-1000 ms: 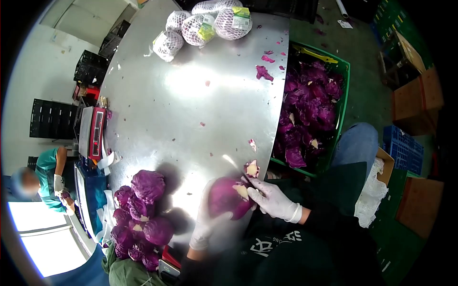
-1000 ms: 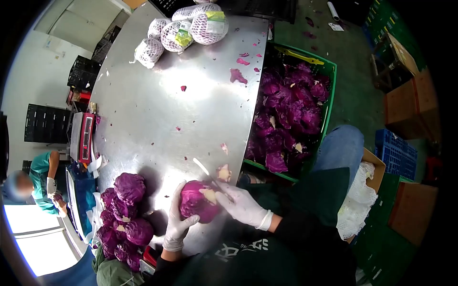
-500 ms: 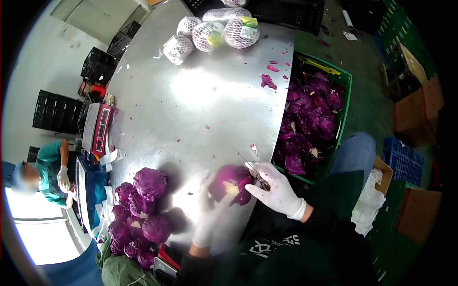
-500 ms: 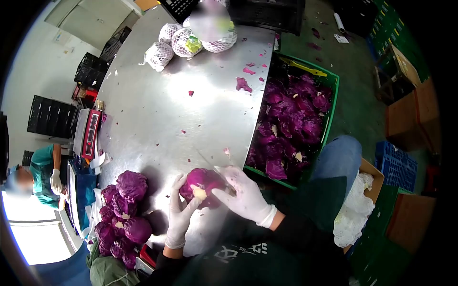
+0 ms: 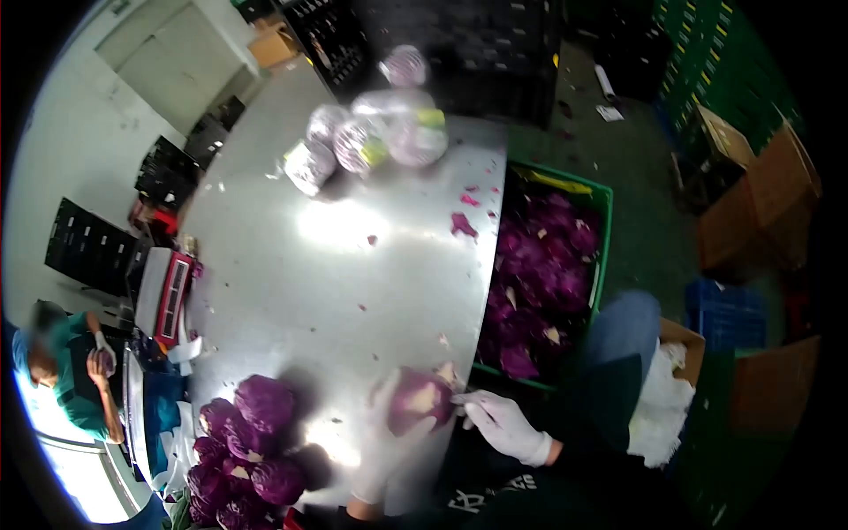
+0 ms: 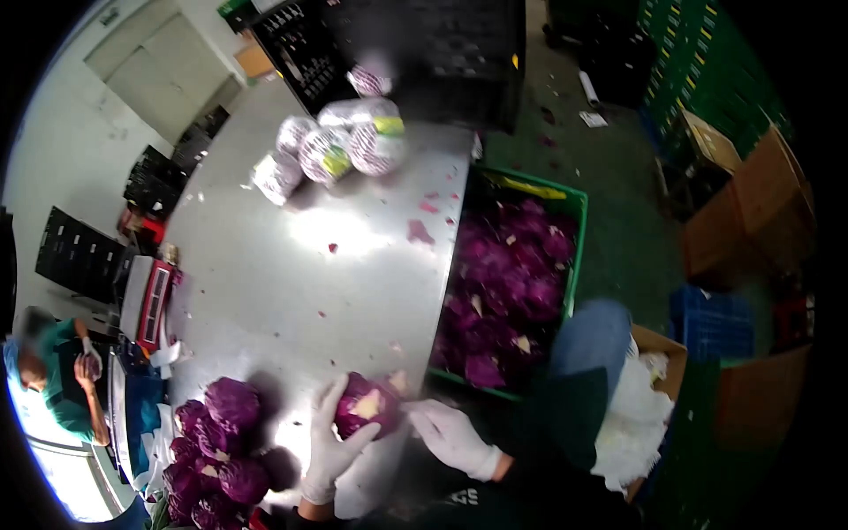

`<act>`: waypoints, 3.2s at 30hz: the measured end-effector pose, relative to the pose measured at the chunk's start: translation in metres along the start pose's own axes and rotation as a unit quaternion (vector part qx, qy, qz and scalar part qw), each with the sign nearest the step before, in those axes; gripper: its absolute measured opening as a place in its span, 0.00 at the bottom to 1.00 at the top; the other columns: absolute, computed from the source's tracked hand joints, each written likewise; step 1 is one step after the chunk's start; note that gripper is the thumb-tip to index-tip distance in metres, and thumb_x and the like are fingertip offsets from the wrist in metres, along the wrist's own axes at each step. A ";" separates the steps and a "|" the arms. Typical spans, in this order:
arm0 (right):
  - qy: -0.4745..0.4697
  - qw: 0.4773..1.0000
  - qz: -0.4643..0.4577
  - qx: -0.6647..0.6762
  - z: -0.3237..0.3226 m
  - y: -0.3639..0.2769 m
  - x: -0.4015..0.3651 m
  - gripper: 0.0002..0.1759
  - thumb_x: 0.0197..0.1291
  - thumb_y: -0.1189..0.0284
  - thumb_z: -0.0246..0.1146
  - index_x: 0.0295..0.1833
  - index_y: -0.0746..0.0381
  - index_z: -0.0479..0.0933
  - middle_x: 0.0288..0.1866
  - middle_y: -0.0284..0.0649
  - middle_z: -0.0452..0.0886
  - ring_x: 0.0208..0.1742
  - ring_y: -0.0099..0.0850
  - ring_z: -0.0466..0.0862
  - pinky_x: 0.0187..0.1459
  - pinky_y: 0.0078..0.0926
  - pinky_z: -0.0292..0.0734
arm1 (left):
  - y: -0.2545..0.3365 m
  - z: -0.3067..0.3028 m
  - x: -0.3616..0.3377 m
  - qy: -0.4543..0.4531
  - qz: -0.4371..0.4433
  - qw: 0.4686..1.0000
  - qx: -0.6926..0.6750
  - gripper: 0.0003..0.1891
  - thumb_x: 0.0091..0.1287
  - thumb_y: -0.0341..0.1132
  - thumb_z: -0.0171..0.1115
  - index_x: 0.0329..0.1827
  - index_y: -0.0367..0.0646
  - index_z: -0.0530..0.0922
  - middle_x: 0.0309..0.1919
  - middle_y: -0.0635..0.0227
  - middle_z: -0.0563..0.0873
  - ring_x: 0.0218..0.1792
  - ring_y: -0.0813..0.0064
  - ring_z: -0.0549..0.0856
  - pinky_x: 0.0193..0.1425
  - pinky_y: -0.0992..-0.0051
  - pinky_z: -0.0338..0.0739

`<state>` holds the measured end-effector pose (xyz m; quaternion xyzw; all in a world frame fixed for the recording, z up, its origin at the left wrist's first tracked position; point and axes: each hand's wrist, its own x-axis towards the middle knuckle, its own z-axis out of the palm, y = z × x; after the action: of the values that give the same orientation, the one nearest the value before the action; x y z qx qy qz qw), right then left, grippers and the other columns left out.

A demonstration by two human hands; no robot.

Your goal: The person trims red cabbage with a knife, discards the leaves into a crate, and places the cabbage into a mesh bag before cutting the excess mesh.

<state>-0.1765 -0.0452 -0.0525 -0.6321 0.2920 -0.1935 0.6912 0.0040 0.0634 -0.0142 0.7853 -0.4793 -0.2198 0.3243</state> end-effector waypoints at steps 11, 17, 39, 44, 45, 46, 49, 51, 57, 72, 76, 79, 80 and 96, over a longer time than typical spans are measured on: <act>0.011 0.924 -0.112 -0.367 0.000 -0.027 0.011 0.29 0.68 0.64 0.61 0.73 0.54 0.68 0.36 0.37 0.85 0.29 0.37 0.85 0.30 0.30 0.80 | 0.015 0.011 0.002 0.016 -0.073 0.991 -0.111 0.45 0.53 0.26 0.74 0.76 0.35 0.60 0.66 0.53 0.71 0.66 0.59 0.73 0.71 0.64 0.69; 0.017 0.900 -0.111 -0.421 0.003 -0.028 0.023 0.27 0.67 0.63 0.60 0.71 0.55 0.71 0.27 0.36 0.81 0.23 0.35 0.84 0.23 0.30 0.77 | 0.012 0.013 0.007 0.015 -0.035 0.994 -0.099 0.43 0.52 0.26 0.75 0.73 0.35 0.63 0.61 0.54 0.73 0.62 0.57 0.76 0.68 0.62 0.71; 0.031 0.923 -0.107 -0.369 -0.008 -0.014 0.061 0.17 0.70 0.57 0.57 0.39 0.58 0.82 0.23 0.41 0.81 0.23 0.43 0.83 0.25 0.39 0.78 | 0.014 0.026 -0.019 0.051 0.022 0.998 -0.007 0.47 0.52 0.25 0.73 0.76 0.37 0.57 0.69 0.49 0.65 0.70 0.52 0.68 0.76 0.60 0.62; 0.199 0.935 -0.038 -0.291 -0.052 0.012 0.104 0.21 0.65 0.60 0.65 0.57 0.62 0.80 0.24 0.46 0.81 0.25 0.40 0.84 0.28 0.34 0.77 | 0.002 0.032 -0.027 0.079 0.042 0.989 -0.114 0.48 0.54 0.25 0.73 0.77 0.38 0.55 0.71 0.53 0.65 0.70 0.59 0.69 0.76 0.62 0.62; 0.128 0.951 0.034 -0.281 -0.052 -0.014 0.092 0.34 0.63 0.55 0.67 0.70 0.62 0.70 0.25 0.44 0.79 0.25 0.33 0.83 0.31 0.31 0.79 | -0.002 0.033 -0.029 0.087 0.021 0.991 -0.101 0.48 0.54 0.25 0.73 0.77 0.38 0.54 0.70 0.53 0.65 0.70 0.59 0.69 0.76 0.62 0.62; 0.082 0.967 0.039 -0.238 -0.042 -0.028 0.078 0.44 0.61 0.52 0.70 0.76 0.60 0.63 0.28 0.40 0.79 0.28 0.29 0.83 0.37 0.27 0.80 | -0.003 0.035 -0.033 0.092 -0.007 0.992 -0.089 0.48 0.54 0.25 0.73 0.77 0.38 0.54 0.70 0.54 0.65 0.70 0.59 0.69 0.76 0.62 0.62; -0.013 0.984 -0.008 -0.177 -0.007 -0.032 0.041 0.47 0.57 0.52 0.73 0.77 0.58 0.62 0.45 0.41 0.79 0.41 0.30 0.83 0.47 0.24 0.79 | 0.014 0.040 -0.026 0.111 -0.007 0.981 -0.156 0.48 0.55 0.25 0.74 0.77 0.38 0.54 0.70 0.54 0.65 0.69 0.60 0.69 0.75 0.62 0.62; -0.064 0.984 -0.008 -0.166 0.000 -0.025 0.033 0.44 0.62 0.46 0.66 0.77 0.59 0.64 0.58 0.47 0.73 0.55 0.40 0.80 0.59 0.31 0.76 | 0.031 0.045 -0.024 0.127 -0.040 0.961 -0.242 0.48 0.55 0.25 0.75 0.77 0.38 0.54 0.69 0.54 0.65 0.68 0.61 0.69 0.74 0.64 0.65; -0.120 0.991 -0.045 -0.042 -0.012 -0.009 0.040 0.32 0.65 0.55 0.65 0.69 0.62 0.73 0.48 0.43 0.72 0.48 0.35 0.79 0.52 0.28 0.75 | 0.015 0.043 -0.026 0.098 -0.017 0.972 -0.211 0.48 0.55 0.22 0.73 0.77 0.37 0.52 0.69 0.54 0.65 0.69 0.62 0.69 0.73 0.65 0.66; 0.042 0.951 -0.081 -0.296 0.003 -0.027 0.020 0.22 0.56 0.68 0.61 0.57 0.60 0.77 0.41 0.42 0.83 0.38 0.43 0.86 0.37 0.38 0.84 | 0.011 0.042 -0.026 0.120 0.018 0.991 -0.056 0.46 0.56 0.25 0.76 0.75 0.37 0.56 0.68 0.54 0.66 0.67 0.61 0.70 0.73 0.63 0.65; 0.098 0.932 -0.139 -0.321 -0.024 0.016 0.021 0.22 0.55 0.73 0.63 0.59 0.56 0.81 0.40 0.42 0.85 0.34 0.38 0.87 0.37 0.32 0.85 | -0.001 0.042 -0.036 0.118 -0.011 0.988 -0.099 0.47 0.55 0.23 0.74 0.76 0.37 0.55 0.68 0.53 0.66 0.67 0.61 0.70 0.73 0.64 0.64; 0.077 0.972 -0.102 -0.196 -0.026 -0.010 0.019 0.20 0.57 0.72 0.69 0.57 0.61 0.81 0.49 0.43 0.83 0.42 0.35 0.86 0.46 0.28 0.83 | 0.008 0.041 -0.031 0.121 -0.027 0.981 -0.148 0.47 0.55 0.23 0.73 0.76 0.38 0.54 0.69 0.53 0.66 0.68 0.62 0.70 0.74 0.64 0.64; 0.061 0.970 -0.087 -0.218 -0.020 -0.016 0.018 0.28 0.59 0.60 0.68 0.65 0.55 0.76 0.53 0.42 0.82 0.55 0.38 0.84 0.54 0.30 0.81 | 0.011 0.041 -0.030 0.119 -0.034 0.980 -0.158 0.46 0.56 0.23 0.73 0.76 0.38 0.54 0.69 0.54 0.66 0.68 0.62 0.70 0.73 0.65 0.65; 0.012 0.984 -0.078 -0.158 0.016 -0.011 0.034 0.20 0.53 0.82 0.66 0.54 0.64 0.80 0.47 0.46 0.86 0.46 0.37 0.89 0.50 0.29 0.83 | -0.020 0.008 -0.036 0.117 -0.147 0.973 -0.134 0.47 0.50 0.28 0.79 0.73 0.36 0.61 0.61 0.57 0.78 0.61 0.66 0.79 0.66 0.68 0.76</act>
<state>-0.1392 -0.0559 -0.0464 -0.7517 0.2769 -0.2062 0.5620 -0.0051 0.1000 -0.0322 0.8166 -0.2836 -0.2338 0.4450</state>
